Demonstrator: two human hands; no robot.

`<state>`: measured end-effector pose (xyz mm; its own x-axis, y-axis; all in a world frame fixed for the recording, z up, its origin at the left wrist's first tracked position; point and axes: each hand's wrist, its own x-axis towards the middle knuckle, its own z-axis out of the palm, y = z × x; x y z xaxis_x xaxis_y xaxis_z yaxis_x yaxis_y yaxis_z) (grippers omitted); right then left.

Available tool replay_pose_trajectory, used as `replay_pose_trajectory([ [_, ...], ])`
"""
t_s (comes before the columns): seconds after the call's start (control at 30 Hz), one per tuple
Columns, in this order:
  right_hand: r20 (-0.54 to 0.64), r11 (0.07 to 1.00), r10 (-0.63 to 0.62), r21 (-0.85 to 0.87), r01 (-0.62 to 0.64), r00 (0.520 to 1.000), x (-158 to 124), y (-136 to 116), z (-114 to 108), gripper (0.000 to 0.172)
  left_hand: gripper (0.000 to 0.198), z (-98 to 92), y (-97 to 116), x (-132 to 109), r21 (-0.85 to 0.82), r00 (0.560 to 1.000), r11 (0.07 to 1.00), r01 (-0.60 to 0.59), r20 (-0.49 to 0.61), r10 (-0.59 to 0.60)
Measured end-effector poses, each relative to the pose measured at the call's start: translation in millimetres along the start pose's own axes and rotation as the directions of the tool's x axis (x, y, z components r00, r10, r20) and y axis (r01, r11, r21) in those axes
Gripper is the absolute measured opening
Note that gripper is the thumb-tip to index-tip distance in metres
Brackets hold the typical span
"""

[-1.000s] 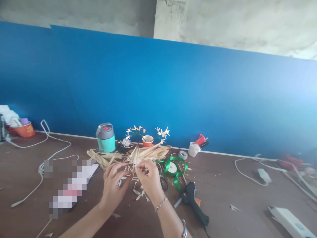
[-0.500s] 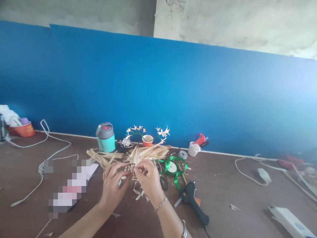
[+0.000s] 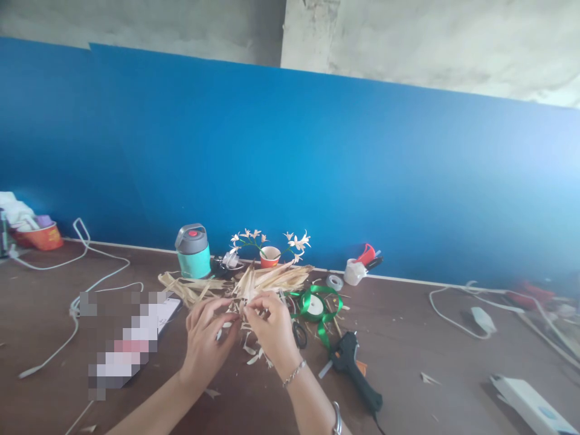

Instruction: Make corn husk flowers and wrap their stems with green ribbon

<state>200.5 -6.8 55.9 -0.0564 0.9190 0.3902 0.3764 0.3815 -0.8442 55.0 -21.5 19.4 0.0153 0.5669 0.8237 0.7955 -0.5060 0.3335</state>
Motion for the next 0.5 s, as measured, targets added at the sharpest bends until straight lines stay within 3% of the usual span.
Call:
replay_pose_trajectory([
  [0.5, -0.016, 1.000, -0.015, -0.026, 0.015, 1.000, -0.2, -2.3, 0.0, 0.015, 0.011, 3.1, -2.0, -4.0, -0.045, 0.999, 0.998, 0.036, 0.033, -0.035],
])
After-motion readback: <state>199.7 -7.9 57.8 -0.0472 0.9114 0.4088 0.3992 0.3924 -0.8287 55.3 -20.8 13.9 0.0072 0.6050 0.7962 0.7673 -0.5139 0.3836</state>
